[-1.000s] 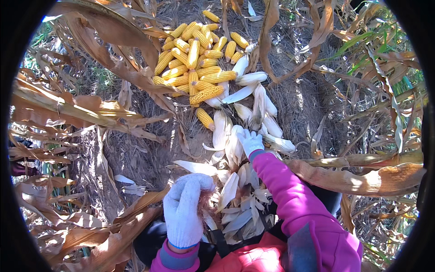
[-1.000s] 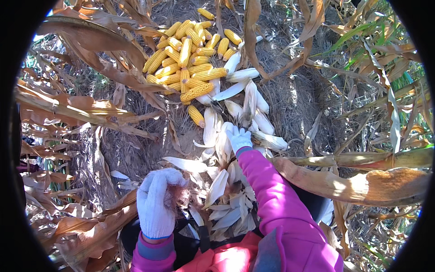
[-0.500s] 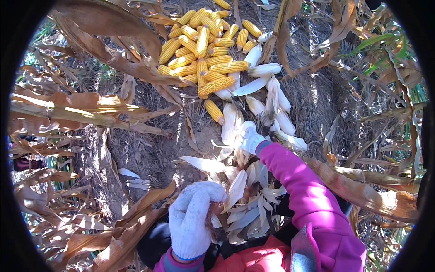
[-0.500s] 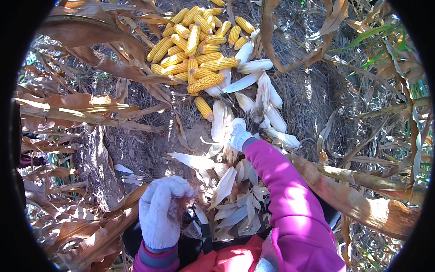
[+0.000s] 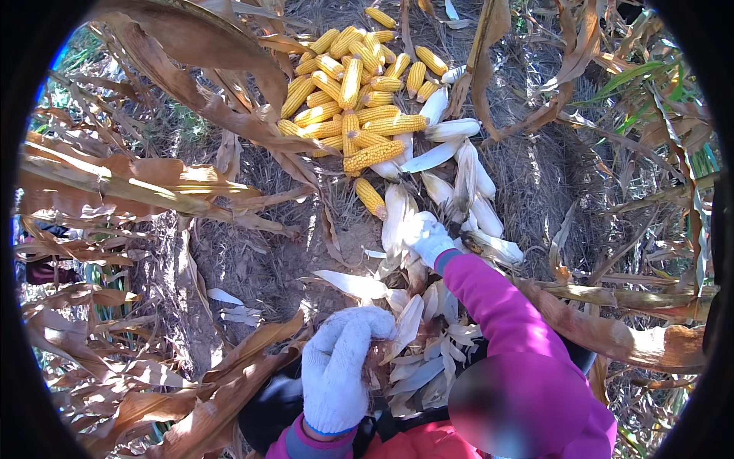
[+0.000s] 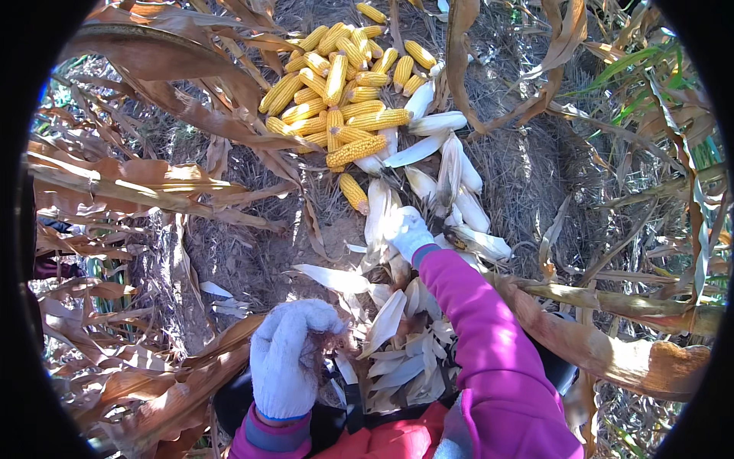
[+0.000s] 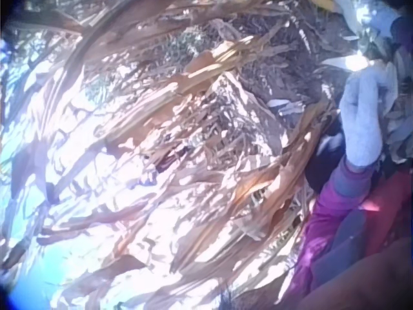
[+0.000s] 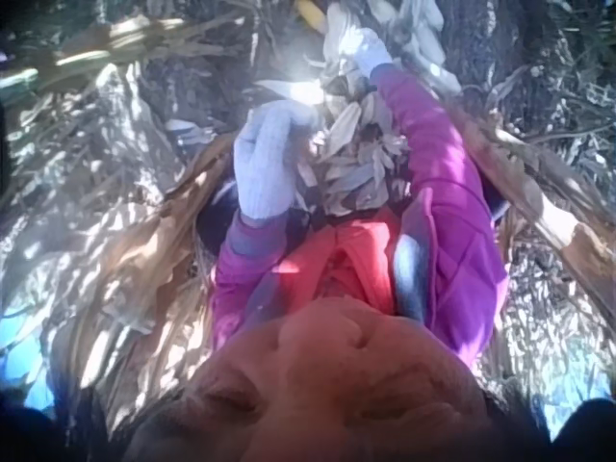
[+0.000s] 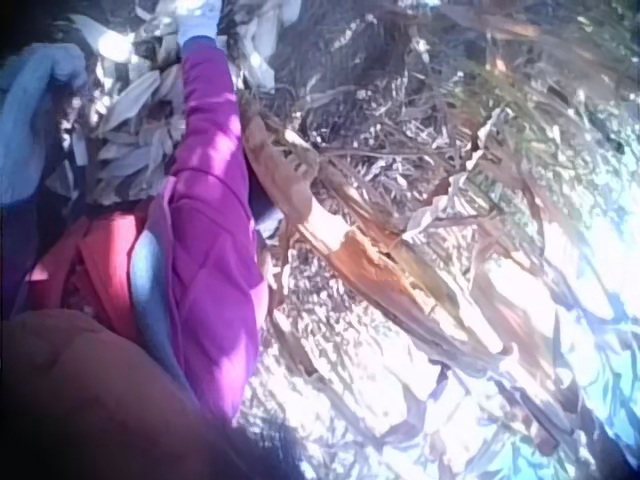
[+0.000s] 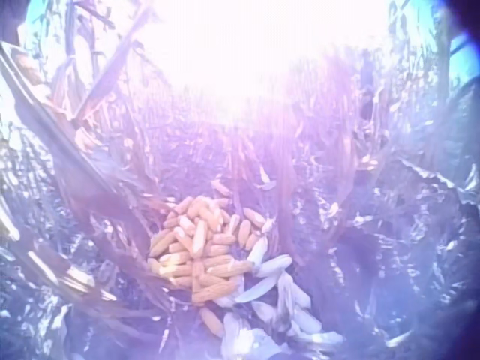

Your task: The person sits in a cornfield and repeatedly shucks corn cobs by hand, removing the husks and adding the cleaned cobs to a growing pile on the ground.

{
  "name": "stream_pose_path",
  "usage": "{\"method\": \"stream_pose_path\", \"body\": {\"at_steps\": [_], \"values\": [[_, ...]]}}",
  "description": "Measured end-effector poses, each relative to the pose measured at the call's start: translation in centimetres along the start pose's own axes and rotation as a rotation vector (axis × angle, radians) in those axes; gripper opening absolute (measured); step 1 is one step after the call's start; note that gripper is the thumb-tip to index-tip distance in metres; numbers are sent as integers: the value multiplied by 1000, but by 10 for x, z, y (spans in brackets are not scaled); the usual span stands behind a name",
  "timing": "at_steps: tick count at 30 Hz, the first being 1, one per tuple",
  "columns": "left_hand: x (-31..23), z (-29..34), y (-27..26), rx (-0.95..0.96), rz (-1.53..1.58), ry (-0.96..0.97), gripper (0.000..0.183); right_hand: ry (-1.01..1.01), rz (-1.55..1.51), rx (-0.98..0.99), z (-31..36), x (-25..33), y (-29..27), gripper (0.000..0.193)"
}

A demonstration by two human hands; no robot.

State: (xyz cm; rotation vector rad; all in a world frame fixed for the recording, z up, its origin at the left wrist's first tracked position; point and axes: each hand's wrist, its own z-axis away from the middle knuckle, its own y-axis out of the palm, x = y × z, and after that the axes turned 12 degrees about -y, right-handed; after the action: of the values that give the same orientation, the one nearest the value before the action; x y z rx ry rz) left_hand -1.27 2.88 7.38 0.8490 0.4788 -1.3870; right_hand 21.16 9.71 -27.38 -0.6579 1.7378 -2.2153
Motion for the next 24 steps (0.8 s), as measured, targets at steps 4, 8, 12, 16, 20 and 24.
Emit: {"method": "stream_pose_path", "body": {"at_steps": [4,8,12,16,20,24], "values": [[3,-10,-4,7,-111,44,14,480,-717,-464,-14,-1,-52,61],[21,-27,-20,-123,-481,266,35,249,-1260,-606,0,33,-134,58],[20,-47,-15,-375,-1048,614,61,91,-1454,-531,33,80,-211,48],[22,-52,-19,-133,-834,360,71,101,-1530,-630,68,130,-255,43],[44,-49,-9,136,-269,204,72,143,-1577,-1042,89,130,-241,44],[56,-39,-1,250,-536,255,67,260,-1245,-915,104,140,-251,33]]}}
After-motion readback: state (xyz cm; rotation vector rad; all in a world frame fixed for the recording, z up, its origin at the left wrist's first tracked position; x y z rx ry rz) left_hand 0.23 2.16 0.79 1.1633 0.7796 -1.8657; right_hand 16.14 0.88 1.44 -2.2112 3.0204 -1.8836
